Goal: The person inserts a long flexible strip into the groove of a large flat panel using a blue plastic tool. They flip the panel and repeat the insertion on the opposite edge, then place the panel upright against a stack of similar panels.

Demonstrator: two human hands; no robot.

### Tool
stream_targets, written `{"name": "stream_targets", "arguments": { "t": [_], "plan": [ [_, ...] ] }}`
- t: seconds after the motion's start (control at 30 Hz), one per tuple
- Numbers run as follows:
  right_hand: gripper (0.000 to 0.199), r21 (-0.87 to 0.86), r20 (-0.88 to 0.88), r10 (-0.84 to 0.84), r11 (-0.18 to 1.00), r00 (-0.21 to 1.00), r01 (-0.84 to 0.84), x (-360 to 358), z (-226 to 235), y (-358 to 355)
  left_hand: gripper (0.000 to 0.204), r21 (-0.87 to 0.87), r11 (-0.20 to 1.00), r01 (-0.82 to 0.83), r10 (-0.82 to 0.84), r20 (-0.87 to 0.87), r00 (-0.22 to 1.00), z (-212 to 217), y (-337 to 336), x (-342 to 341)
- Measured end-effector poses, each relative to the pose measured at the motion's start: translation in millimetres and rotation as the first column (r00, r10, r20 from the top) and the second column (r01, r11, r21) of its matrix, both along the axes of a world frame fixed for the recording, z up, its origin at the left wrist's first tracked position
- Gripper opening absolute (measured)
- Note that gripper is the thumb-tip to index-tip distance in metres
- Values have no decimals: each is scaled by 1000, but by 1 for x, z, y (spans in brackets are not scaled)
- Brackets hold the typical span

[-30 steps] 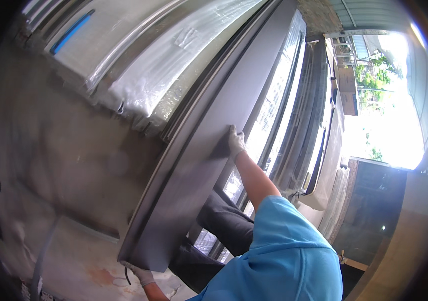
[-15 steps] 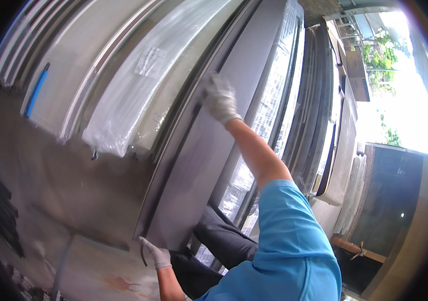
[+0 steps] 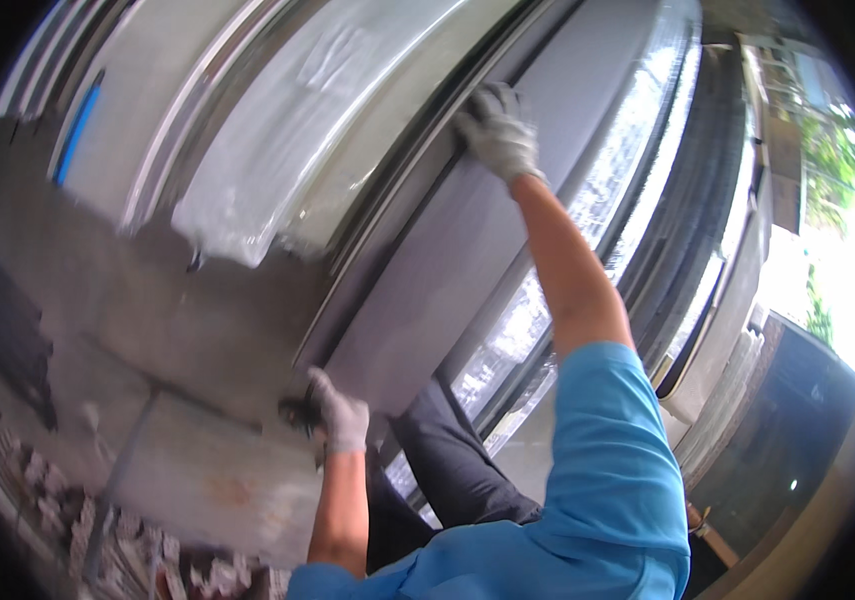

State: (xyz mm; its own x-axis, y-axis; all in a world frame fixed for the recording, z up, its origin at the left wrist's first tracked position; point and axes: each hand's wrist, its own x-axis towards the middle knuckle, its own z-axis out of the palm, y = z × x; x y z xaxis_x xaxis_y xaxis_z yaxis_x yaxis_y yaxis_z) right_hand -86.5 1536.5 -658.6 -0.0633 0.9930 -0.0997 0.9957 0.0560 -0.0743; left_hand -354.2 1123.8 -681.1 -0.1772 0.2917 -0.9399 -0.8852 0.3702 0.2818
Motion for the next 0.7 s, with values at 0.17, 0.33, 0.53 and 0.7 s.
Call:
{"name": "stream_targets", "arguments": {
  "t": [0.17, 0.33, 0.53, 0.7],
  "plan": [
    [61, -3, -97, -102, 995, 990, 103, 35, 15, -104, 72, -92, 742, 664, -633, -421, 649, -5, 21, 12],
    [66, -123, -242, -315, 948, 918, 293, 40, 22, -179, 65, -32, 782, 622, -612, -229, 757, -2, 52, 46],
    [63, -109, -234, -257, 965, 938, 238, 47, 20, -205, 95, -53, 740, 671, -617, -449, 646, -3, 95, 76],
    [61, -235, -372, -266, 954, 889, 187, 59, 29, -218, 106, -20, 943, 332, -332, -109, 937, 2, 128, 84]
  ]
}}
